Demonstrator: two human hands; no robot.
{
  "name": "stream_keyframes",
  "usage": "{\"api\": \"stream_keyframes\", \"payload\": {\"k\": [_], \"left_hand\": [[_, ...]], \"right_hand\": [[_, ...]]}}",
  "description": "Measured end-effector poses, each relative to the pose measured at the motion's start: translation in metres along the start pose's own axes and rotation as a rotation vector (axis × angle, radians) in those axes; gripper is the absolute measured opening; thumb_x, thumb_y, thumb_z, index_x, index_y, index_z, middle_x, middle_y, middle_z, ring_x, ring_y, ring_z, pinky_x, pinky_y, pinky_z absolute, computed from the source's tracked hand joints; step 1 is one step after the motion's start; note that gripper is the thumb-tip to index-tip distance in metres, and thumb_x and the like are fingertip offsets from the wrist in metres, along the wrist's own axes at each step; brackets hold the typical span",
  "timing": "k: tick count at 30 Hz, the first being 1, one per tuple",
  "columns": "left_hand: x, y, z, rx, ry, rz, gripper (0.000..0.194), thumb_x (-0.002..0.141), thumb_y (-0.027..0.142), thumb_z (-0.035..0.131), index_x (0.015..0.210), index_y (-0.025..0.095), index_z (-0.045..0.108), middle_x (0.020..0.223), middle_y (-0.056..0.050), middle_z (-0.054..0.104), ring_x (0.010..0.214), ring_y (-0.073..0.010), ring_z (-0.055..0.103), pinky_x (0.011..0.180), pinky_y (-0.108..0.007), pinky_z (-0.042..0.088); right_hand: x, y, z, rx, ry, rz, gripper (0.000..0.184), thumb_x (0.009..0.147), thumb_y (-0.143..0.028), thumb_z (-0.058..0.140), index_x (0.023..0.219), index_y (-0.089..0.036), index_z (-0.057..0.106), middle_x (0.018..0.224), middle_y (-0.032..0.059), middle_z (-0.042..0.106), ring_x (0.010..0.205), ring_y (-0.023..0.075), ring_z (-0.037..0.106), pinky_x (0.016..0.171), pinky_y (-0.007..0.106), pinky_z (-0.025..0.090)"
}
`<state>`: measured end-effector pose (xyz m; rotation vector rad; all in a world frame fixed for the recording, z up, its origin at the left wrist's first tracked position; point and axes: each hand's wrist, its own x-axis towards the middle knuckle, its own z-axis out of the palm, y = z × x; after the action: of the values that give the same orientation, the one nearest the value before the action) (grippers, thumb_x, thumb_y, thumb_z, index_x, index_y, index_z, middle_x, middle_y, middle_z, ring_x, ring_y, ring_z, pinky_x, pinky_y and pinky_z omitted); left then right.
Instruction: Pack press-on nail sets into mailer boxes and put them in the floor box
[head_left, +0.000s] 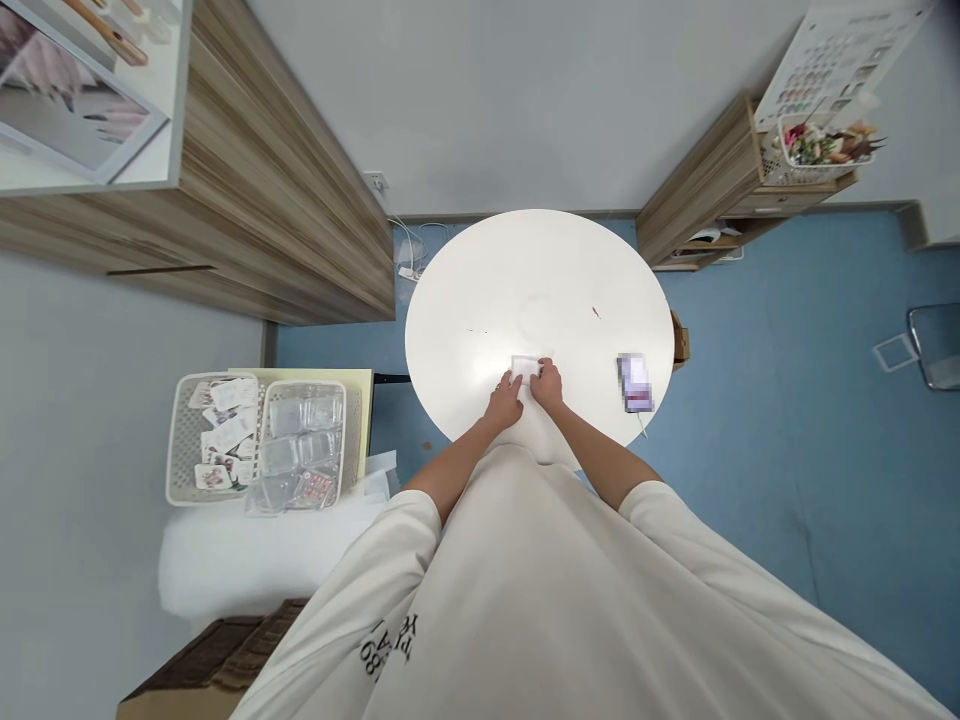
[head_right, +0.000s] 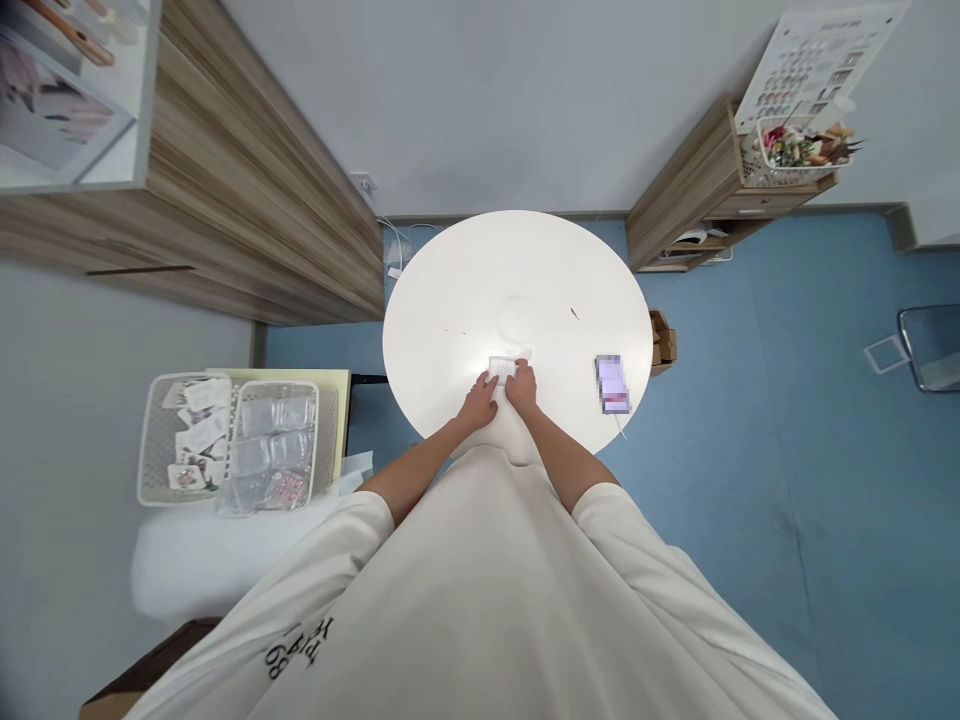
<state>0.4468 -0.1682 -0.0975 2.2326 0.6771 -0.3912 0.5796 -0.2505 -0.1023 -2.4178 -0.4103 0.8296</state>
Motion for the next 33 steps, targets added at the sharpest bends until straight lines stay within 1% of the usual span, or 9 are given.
{"api": "stream_keyframes", "payload": {"k": [3, 6, 9, 12, 17, 20, 25, 29, 33], "left_hand": [[-0.005, -0.007, -0.006, -0.007, 0.033, -0.008, 0.071, 0.090, 0.015, 0.053, 0.158, 0.018, 0.031, 0.168, -0.019, 0.017, 0.147, -0.0345, 0.036, 0.113, -0.049, 0.040], [-0.011, -0.020, -0.015, 0.002, 0.066, -0.030, 0.071, 0.090, 0.015, 0.052, 0.158, 0.019, 0.032, 0.168, -0.018, 0.016, 0.145, -0.0342, 0.040, 0.111, -0.049, 0.041], [-0.020, -0.040, -0.027, 0.034, 0.119, -0.076, 0.071, 0.090, 0.014, 0.051, 0.159, 0.019, 0.032, 0.168, -0.019, 0.017, 0.145, -0.0356, 0.040, 0.111, -0.050, 0.041], [-0.028, -0.063, -0.039, 0.055, 0.162, -0.132, 0.072, 0.091, 0.014, 0.051, 0.160, 0.019, 0.030, 0.168, -0.019, 0.016, 0.144, -0.0371, 0.040, 0.111, -0.050, 0.041], [-0.040, -0.104, -0.060, 0.055, 0.208, -0.209, 0.075, 0.093, 0.017, 0.050, 0.163, 0.022, 0.023, 0.170, -0.018, 0.010, 0.146, -0.0371, 0.038, 0.111, -0.050, 0.042], [-0.043, -0.123, -0.075, 0.066, 0.217, -0.238, 0.074, 0.094, 0.019, 0.050, 0.163, 0.022, 0.023, 0.171, -0.016, 0.010, 0.147, -0.0372, 0.037, 0.112, -0.050, 0.041], [-0.045, -0.142, -0.087, 0.138, 0.187, -0.195, 0.075, 0.093, 0.015, 0.049, 0.163, 0.025, 0.025, 0.171, -0.014, 0.010, 0.152, -0.0358, 0.029, 0.117, -0.051, 0.035], [-0.044, -0.144, -0.086, 0.228, 0.135, -0.201, 0.083, 0.089, 0.011, 0.050, 0.164, 0.026, 0.019, 0.172, -0.013, 0.004, 0.156, -0.0354, 0.019, 0.122, -0.056, 0.024], [-0.043, -0.146, -0.090, 0.276, 0.079, -0.209, 0.090, 0.085, 0.007, 0.051, 0.165, 0.029, 0.015, 0.173, -0.011, -0.001, 0.158, -0.0344, 0.012, 0.124, -0.058, 0.016]], "right_hand": [[-0.002, -0.005, 0.006, 0.043, -0.037, -0.018, 0.047, 0.085, -0.017, 0.051, 0.131, -0.021, 0.050, 0.109, 0.0077, 0.064, 0.097, 0.0212, 0.062, 0.085, 0.032, 0.051], [-0.005, -0.018, 0.019, 0.090, -0.081, -0.055, 0.050, 0.085, -0.017, 0.050, 0.134, -0.022, 0.048, 0.109, 0.0067, 0.066, 0.095, 0.0202, 0.064, 0.085, 0.032, 0.053], [-0.009, -0.037, 0.040, 0.091, -0.140, -0.150, 0.051, 0.085, -0.016, 0.047, 0.136, -0.022, 0.047, 0.114, 0.0078, 0.067, 0.099, 0.0211, 0.064, 0.089, 0.035, 0.054], [-0.012, -0.059, 0.065, 0.049, -0.189, -0.257, 0.054, 0.085, -0.016, 0.046, 0.139, -0.021, 0.049, 0.126, 0.0099, 0.065, 0.112, 0.0233, 0.062, 0.099, 0.040, 0.052], [-0.015, -0.095, 0.101, -0.092, -0.323, -0.421, 0.069, 0.086, -0.017, 0.049, 0.154, -0.017, 0.038, 0.155, 0.0113, 0.047, 0.139, 0.0263, 0.046, 0.116, 0.044, 0.041], [-0.016, -0.115, 0.115, -0.261, -0.395, -0.470, 0.075, 0.087, -0.017, 0.049, 0.160, -0.016, 0.030, 0.164, 0.0114, 0.035, 0.146, 0.0302, 0.036, 0.118, 0.048, 0.037], [-0.019, -0.134, 0.118, -0.485, -0.445, -0.508, 0.079, 0.090, -0.017, 0.047, 0.164, -0.015, 0.019, 0.167, 0.0145, 0.026, 0.146, 0.0334, 0.032, 0.113, 0.048, 0.040], [-0.023, -0.140, 0.114, -0.642, -0.428, -0.497, 0.081, 0.091, -0.019, 0.049, 0.165, -0.018, 0.016, 0.166, 0.0166, 0.024, 0.145, 0.0344, 0.032, 0.112, 0.047, 0.039], [-0.026, -0.147, 0.112, -0.749, -0.435, -0.456, 0.083, 0.092, -0.022, 0.051, 0.165, -0.022, 0.012, 0.167, 0.0155, 0.021, 0.146, 0.0343, 0.029, 0.114, 0.047, 0.034]]}}
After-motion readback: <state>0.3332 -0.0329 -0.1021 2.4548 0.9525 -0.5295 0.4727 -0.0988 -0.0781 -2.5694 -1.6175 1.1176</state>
